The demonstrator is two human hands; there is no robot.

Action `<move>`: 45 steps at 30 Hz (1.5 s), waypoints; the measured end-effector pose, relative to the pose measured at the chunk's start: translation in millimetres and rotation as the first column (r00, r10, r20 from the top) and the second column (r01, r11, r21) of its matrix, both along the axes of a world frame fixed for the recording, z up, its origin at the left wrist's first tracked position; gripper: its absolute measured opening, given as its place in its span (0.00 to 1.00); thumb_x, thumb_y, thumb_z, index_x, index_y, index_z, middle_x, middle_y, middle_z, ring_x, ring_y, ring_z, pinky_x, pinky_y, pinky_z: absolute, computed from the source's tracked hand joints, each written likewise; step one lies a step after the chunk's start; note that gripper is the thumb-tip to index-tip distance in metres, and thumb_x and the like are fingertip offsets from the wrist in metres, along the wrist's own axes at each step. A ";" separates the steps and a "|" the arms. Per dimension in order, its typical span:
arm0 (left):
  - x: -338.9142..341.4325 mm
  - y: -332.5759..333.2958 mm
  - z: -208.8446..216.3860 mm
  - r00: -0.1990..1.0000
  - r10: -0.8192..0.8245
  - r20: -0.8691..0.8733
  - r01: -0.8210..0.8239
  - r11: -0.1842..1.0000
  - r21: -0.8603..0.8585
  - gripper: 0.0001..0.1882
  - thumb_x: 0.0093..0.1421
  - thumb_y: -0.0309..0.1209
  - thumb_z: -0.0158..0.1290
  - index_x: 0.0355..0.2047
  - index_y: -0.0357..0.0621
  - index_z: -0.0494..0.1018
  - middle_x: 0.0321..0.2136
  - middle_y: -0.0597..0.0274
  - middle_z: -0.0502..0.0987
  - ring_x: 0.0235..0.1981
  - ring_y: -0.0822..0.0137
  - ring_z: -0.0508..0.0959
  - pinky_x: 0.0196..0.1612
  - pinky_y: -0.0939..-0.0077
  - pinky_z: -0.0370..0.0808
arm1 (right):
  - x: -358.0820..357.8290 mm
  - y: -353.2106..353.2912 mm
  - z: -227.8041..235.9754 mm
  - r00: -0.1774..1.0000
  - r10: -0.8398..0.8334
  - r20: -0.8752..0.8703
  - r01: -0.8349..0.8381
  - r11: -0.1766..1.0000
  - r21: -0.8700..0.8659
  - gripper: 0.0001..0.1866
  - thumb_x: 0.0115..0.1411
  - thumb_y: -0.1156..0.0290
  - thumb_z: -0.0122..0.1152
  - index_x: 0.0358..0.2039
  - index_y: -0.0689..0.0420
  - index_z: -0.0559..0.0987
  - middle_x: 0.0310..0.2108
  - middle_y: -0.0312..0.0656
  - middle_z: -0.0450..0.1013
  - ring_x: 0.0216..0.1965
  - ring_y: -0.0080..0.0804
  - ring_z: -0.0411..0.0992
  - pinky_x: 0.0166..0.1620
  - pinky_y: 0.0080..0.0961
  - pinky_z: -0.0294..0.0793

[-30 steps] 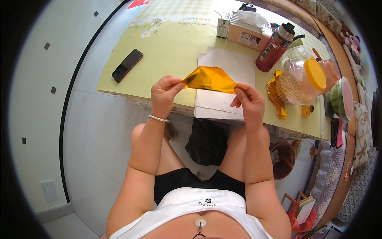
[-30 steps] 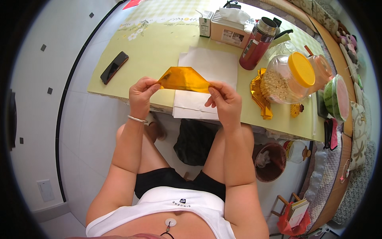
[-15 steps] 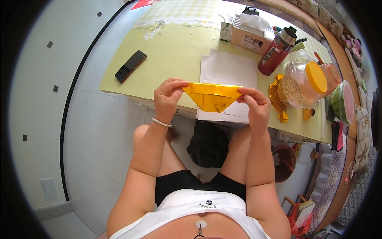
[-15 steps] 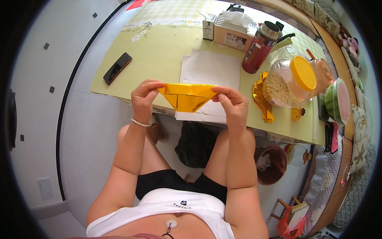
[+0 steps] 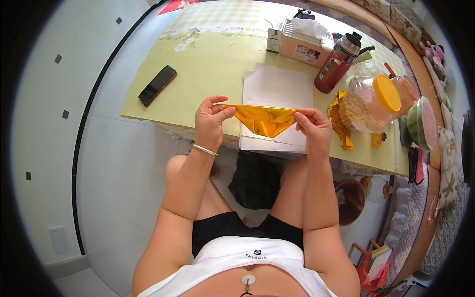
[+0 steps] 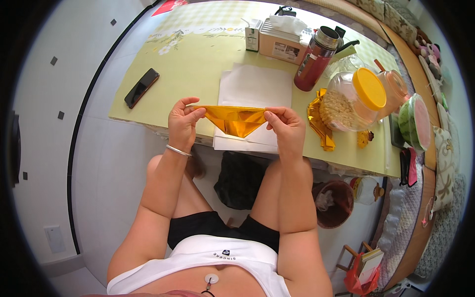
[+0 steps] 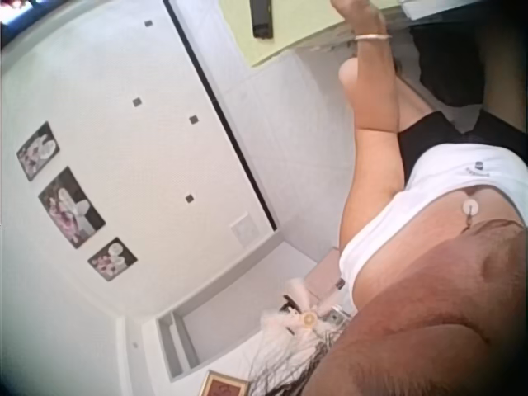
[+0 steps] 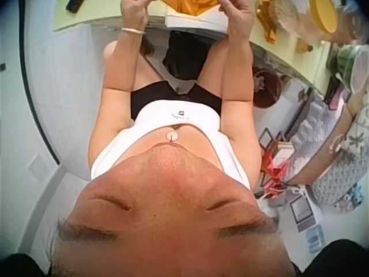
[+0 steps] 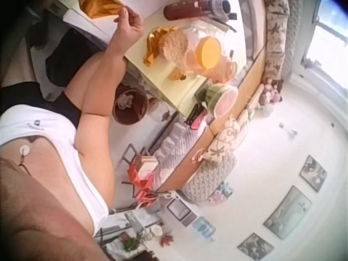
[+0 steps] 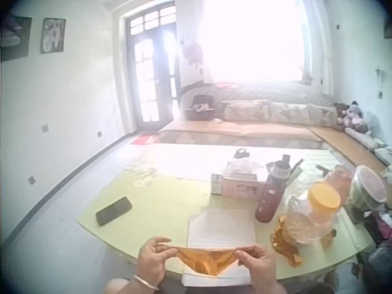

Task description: The person sits on the floor and folds a sheet of gold-colored paper into a triangular shape using their hands. They repeatedly fold the paper, crease the edges, and adjust the shape to form a specific origami structure.

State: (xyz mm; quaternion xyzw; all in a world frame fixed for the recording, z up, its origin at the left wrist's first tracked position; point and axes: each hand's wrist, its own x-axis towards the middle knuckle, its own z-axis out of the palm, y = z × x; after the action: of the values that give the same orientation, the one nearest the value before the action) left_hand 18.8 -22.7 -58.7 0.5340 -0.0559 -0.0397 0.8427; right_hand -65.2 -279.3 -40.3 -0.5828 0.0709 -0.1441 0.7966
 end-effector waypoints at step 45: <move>17.4 -14.9 -2.1 0.983 -0.069 -0.168 0.069 0.998 -0.005 0.12 0.63 0.24 0.58 0.47 0.36 0.77 0.36 0.61 0.83 0.35 0.72 0.82 0.34 0.82 0.76 | -1.6 7.4 11.2 0.984 -0.024 -0.177 0.020 0.999 -0.029 0.06 0.62 0.78 0.62 0.39 0.66 0.78 0.29 0.42 0.79 0.27 0.25 0.80 0.30 0.18 0.81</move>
State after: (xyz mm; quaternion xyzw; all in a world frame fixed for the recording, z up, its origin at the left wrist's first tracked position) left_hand 36.2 -37.6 -60.8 0.5268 -0.0034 -0.1138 0.8424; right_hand -66.8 -271.9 -29.1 -0.6032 0.1461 -0.1014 0.7775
